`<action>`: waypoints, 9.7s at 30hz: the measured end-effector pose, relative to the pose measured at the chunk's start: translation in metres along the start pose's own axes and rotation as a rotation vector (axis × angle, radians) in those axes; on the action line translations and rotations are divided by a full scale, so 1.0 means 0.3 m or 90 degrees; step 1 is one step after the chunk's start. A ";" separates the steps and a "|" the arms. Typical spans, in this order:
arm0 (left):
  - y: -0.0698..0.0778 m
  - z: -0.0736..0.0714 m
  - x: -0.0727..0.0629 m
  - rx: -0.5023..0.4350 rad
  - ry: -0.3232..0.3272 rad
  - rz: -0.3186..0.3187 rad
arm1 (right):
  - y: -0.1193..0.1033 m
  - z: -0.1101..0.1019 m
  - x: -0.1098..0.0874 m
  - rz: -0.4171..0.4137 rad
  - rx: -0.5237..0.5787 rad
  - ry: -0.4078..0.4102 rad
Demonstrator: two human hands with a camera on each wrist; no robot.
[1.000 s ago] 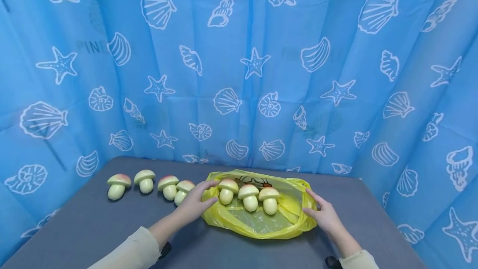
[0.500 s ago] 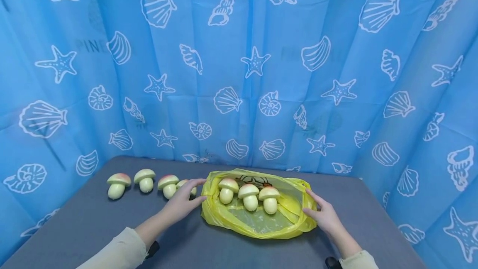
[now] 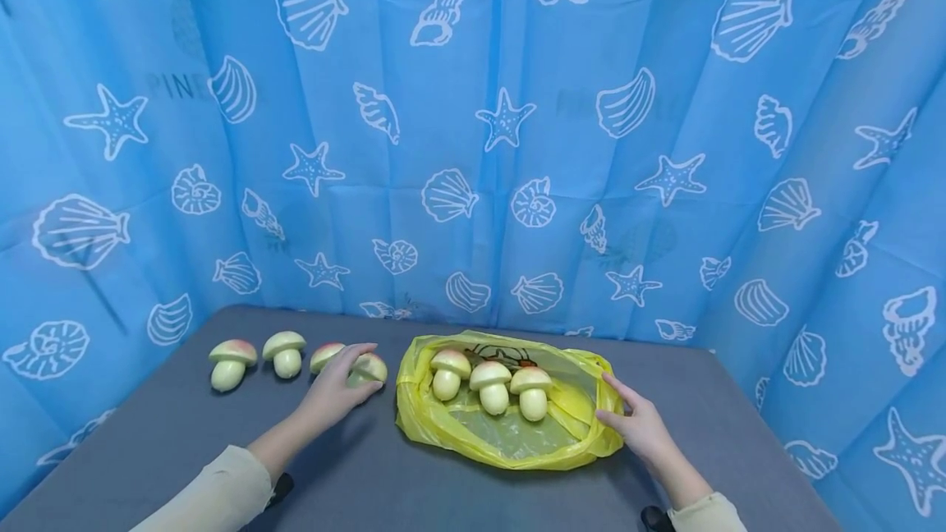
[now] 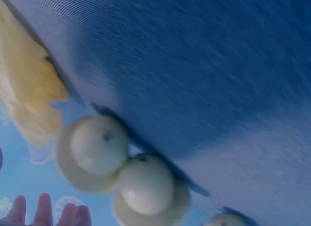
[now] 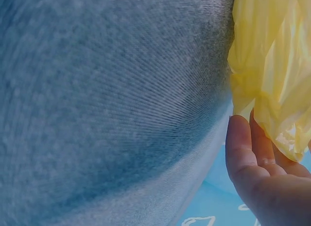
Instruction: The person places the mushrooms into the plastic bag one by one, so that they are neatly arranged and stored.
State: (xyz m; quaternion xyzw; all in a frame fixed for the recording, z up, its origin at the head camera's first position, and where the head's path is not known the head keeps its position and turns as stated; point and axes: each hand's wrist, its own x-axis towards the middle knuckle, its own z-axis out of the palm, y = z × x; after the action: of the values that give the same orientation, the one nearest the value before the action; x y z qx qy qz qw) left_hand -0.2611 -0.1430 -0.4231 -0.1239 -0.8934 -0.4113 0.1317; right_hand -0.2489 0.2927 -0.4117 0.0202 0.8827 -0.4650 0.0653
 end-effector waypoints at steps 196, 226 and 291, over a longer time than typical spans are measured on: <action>0.281 0.202 0.063 -0.366 -0.072 -0.236 | 0.015 -0.010 0.020 0.061 0.092 -0.082; 0.382 0.299 0.076 -0.417 -0.119 -0.262 | 0.016 -0.010 0.025 0.089 0.097 -0.082; 0.621 0.586 0.119 -0.447 -0.122 -0.308 | 0.003 -0.008 0.018 0.083 0.101 -0.080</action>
State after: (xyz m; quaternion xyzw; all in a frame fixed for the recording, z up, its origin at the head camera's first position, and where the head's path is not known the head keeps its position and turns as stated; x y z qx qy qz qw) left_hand -0.2566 0.1135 -0.3904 0.0142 -0.7110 -0.6956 -0.1024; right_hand -0.2545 0.2950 -0.4119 0.0533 0.8340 -0.5286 0.1490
